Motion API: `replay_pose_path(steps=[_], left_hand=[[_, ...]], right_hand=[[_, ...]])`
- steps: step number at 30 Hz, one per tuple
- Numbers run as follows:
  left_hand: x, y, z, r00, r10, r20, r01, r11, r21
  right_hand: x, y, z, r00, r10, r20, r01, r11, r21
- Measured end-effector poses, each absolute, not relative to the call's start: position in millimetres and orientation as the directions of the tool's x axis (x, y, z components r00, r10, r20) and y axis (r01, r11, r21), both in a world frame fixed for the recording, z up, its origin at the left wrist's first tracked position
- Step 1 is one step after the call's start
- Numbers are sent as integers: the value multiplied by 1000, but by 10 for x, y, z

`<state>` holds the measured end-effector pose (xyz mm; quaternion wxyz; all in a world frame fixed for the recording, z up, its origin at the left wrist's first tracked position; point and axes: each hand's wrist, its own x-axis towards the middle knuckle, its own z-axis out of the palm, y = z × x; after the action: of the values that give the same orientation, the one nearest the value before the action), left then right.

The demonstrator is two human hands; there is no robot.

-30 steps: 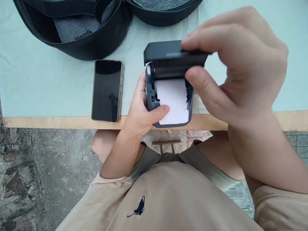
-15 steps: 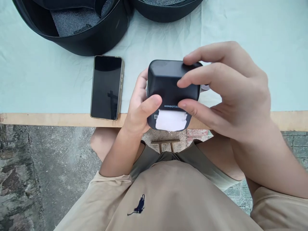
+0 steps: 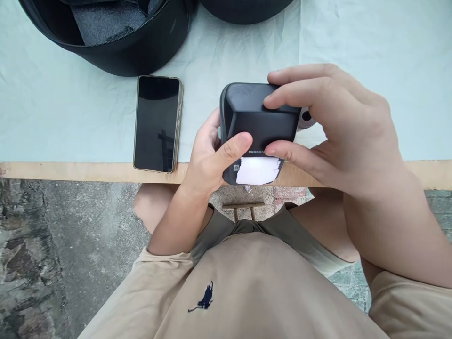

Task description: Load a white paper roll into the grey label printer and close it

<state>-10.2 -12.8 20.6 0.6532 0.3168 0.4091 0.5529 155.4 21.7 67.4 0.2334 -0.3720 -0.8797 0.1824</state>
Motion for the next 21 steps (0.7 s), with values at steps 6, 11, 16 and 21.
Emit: replay_pose_path(steps=[6,11,16,21], left_hand=[[-192,-72,203,138,978,-156,-570,207,795],[-173,-87,176,-12,983,-186,-495,156,855],[-165,-82,190,-35,976,-217,-445,179,877],[-165,-58,150,-32,976,-217,-427,183,885]], right_hand=[[1574,248,626,-593,726,348,546,681,-488],[1607,252,635,-596,717,361,536,691,-486],[1610,247,633,-608,720,334,549,686,-477],[1608,209,695,-598,759,259,589,634,-501]])
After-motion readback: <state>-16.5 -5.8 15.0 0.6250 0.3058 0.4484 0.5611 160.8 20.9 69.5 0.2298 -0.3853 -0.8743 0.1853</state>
